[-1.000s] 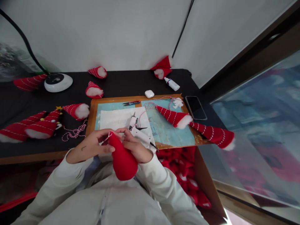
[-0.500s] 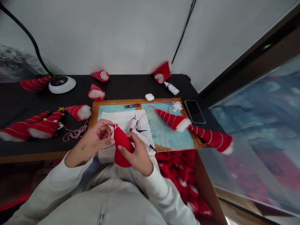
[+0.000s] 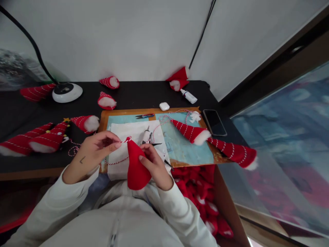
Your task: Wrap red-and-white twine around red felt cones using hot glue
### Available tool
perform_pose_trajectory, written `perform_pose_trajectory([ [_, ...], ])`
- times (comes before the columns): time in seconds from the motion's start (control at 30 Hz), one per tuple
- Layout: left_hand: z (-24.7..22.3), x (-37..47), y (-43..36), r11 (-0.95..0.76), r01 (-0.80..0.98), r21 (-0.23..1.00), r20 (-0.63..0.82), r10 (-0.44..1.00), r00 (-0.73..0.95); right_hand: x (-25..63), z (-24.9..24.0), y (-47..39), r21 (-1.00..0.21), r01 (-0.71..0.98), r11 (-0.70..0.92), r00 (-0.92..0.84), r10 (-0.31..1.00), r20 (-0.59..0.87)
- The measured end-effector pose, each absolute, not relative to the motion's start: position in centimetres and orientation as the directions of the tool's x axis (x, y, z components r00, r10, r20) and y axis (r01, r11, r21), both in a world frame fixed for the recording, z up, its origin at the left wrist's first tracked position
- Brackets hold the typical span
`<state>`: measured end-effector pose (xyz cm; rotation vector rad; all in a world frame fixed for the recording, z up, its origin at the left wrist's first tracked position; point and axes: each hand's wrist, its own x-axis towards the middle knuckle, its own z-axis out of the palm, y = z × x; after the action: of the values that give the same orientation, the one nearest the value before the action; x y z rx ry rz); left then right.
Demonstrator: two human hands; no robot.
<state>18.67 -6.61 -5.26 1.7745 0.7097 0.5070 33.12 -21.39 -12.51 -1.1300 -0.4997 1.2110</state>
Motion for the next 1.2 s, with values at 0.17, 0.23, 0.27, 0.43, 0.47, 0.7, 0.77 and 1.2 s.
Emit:
perform_pose_trajectory([
  [0.17, -5.8, 18.8, -6.9, -0.167, 0.203, 0.965, -0.034, 0.684, 0.728, 33.1, -12.3, -21.2, -0.791, -0.607, -0.078, 0.249, 0.926, -0.282],
  [0.23, -6.0, 18.9, -7.0, -0.156, 0.197, 0.968, -0.040, 0.676, 0.736, 33.2, -12.2, -21.2, -0.763, -0.640, -0.087, 0.218, 0.932, -0.290],
  [0.27, -6.2, 19.0, -7.0, -0.149, 0.189, 0.971, -0.041, 0.672, 0.739, 33.2, -12.2, -21.2, -0.751, -0.654, -0.094, 0.205, 0.933, -0.295],
  [0.43, -6.6, 19.2, -7.1, -0.088, 0.154, 0.984, -0.058, 0.658, 0.750, 33.4, -12.5, -21.3, -0.697, -0.698, -0.164, 0.120, 0.933, -0.340],
  [0.47, -6.6, 19.2, -7.1, -0.075, 0.151, 0.986, -0.066, 0.652, 0.756, 33.5, -12.6, -21.2, -0.692, -0.701, -0.175, 0.108, 0.932, -0.345],
  [0.7, -7.1, 19.2, -7.1, 0.142, 0.119, 0.983, -0.181, 0.593, 0.785, 33.8, -12.9, -21.1, -0.685, -0.697, -0.211, 0.013, 0.952, -0.306],
  [0.77, -7.4, 19.3, -7.2, 0.229, 0.109, 0.967, -0.218, 0.530, 0.819, 33.8, -12.9, -21.1, -0.679, -0.699, -0.226, -0.027, 0.956, -0.291],
  [1.2, -8.1, 19.8, -7.5, 0.261, 0.115, 0.959, -0.246, 0.553, 0.796, 33.8, -12.4, -22.7, -0.984, -0.168, -0.062, 0.281, 0.954, -0.108],
])
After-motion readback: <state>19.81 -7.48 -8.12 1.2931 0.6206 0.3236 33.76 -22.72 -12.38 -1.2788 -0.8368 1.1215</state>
